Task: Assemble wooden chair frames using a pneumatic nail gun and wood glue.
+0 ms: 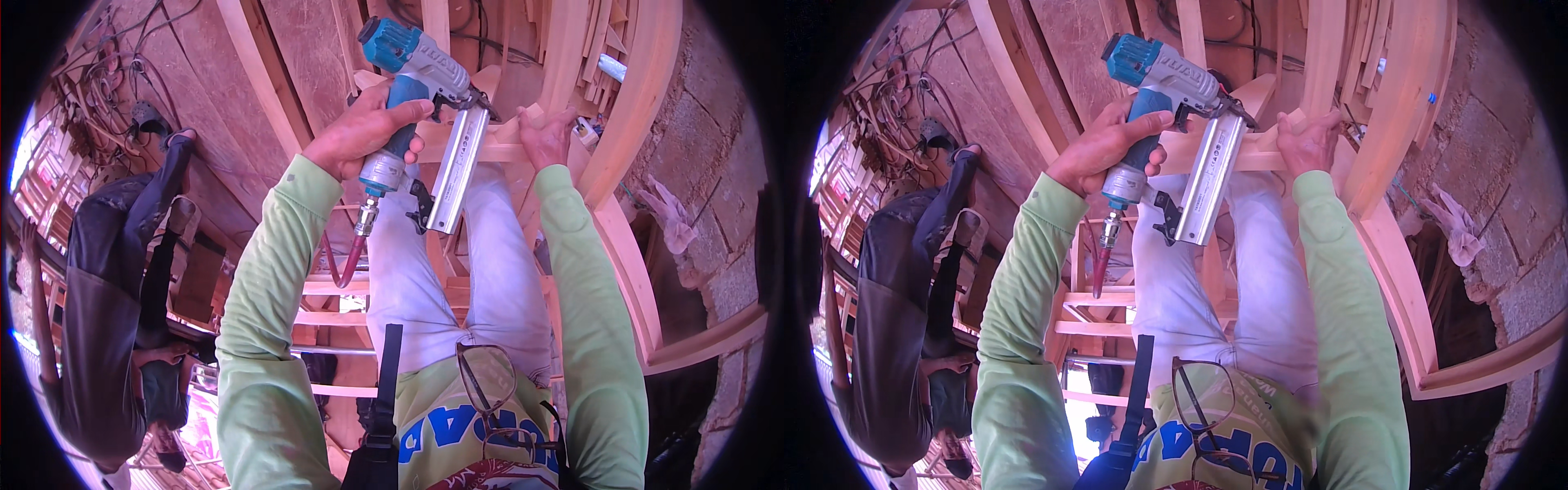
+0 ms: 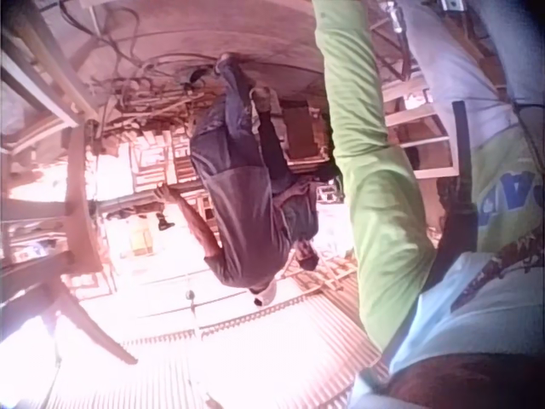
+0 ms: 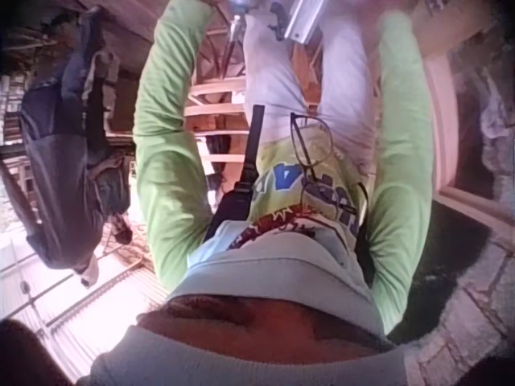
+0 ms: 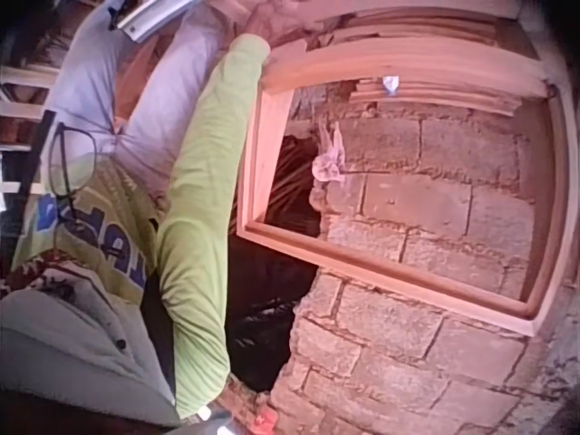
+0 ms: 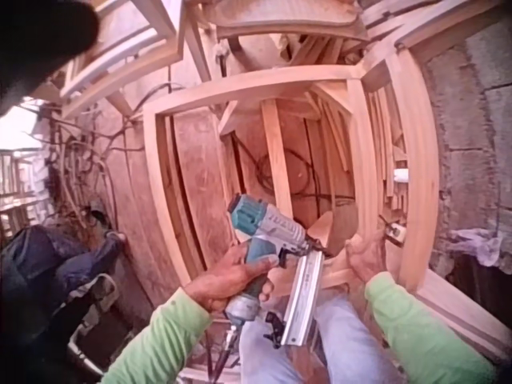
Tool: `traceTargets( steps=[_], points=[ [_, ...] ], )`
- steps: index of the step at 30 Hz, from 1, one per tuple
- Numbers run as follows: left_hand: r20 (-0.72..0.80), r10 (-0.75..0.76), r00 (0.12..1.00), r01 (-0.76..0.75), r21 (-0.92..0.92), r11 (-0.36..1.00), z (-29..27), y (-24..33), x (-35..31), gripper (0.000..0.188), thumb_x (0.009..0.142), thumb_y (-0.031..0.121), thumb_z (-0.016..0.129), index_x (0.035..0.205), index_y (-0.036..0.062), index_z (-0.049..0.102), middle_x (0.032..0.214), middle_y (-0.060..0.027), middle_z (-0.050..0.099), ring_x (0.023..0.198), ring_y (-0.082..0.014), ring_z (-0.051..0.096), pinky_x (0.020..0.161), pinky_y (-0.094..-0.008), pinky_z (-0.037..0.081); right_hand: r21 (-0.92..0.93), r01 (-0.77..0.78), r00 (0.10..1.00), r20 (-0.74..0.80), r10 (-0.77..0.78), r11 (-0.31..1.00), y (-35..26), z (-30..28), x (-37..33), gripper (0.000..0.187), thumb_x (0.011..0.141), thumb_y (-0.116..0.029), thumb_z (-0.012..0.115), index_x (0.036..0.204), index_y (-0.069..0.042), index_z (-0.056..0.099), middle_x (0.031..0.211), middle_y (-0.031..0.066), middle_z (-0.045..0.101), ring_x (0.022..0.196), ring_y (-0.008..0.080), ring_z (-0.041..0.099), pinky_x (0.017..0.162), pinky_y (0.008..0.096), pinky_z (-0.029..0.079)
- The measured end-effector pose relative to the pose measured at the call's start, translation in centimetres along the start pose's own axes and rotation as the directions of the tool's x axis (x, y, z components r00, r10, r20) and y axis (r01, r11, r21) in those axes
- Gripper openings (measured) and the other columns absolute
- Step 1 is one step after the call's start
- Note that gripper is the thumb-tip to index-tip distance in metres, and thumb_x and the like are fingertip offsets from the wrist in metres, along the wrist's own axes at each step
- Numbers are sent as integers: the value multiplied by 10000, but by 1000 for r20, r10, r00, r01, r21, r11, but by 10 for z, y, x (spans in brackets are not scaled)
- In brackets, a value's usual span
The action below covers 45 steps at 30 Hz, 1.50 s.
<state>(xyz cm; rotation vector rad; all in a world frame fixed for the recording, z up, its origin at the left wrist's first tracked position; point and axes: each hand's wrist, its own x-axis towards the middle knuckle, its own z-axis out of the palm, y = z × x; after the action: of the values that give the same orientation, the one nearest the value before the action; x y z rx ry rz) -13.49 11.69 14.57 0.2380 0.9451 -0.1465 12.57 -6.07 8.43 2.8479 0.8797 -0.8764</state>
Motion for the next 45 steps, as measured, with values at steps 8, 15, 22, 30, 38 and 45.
traceTargets(
  steps=[8, 15, 22, 30, 38, 45],
  points=[
    [1, 3, 1000, -3, 25, 1000, -6, -11, 1, 293, 994, 206, 674, 1164, 16, 531, 875, -31, 570, 626, -115, 624, 535, -284, 567, -85, -144, 975, 155, 156, 986, -20, -12, -4, 937, 760, -515, 809, 1298, 79, 324, 1348, 385, 504, 1241, 487, 554, 1057, 498, 454],
    [13, -29, 1000, 29, 23, 999, -7, -8, 2, 307, 991, 205, 679, 1172, 16, 518, 885, -31, 570, 622, -114, 623, 534, -286, 569, -80, -64, 988, 132, 74, 995, -5, -4, 0, 983, 740, -476, 846, 1290, 130, 300, 1350, 403, 501, 1290, 470, 527, 1117, 420, 411],
    [9, -5, 1000, 5, 33, 999, -6, -7, 3, 326, 984, 202, 688, 1179, 14, 508, 905, -34, 574, 623, -111, 623, 534, -281, 570, -69, -11, 998, 59, 15, 998, -1, 2, 0, 918, 736, -427, 855, 1238, 125, 321, 1267, 424, 526, 1219, 502, 553, 1085, 437, 436],
    [32, -30, 999, 28, 61, 998, -2, -11, 9, 310, 992, 195, 668, 1191, 5, 525, 902, -31, 585, 626, -101, 625, 546, -266, 581, -83, -11, 998, 63, 16, 997, -2, 4, 1, 927, 746, -419, 851, 1253, 136, 307, 1255, 433, 524, 1212, 517, 554, 1081, 448, 441],
    [-6, -101, 995, 101, 86, 991, 4, -4, 6, 306, 992, 189, 663, 1202, -3, 551, 907, -29, 598, 625, -98, 623, 535, -266, 579, -72, -23, 996, 89, 29, 997, -1, 2, 0, 947, 751, -419, 848, 1272, 149, 297, 1283, 444, 506, 1228, 519, 546, 1087, 446, 438],
    [3, -103, 995, 102, 87, 991, 2, -8, 10, 301, 992, 191, 664, 1201, -6, 573, 932, -36, 613, 627, -96, 625, 538, -266, 580, -90, -25, 997, 70, 32, 996, -5, 2, -1, 879, 768, -376, 826, 1291, 105, 309, 1303, 357, 504, 1229, 483, 546, 1050, 492, 463]
  ],
)
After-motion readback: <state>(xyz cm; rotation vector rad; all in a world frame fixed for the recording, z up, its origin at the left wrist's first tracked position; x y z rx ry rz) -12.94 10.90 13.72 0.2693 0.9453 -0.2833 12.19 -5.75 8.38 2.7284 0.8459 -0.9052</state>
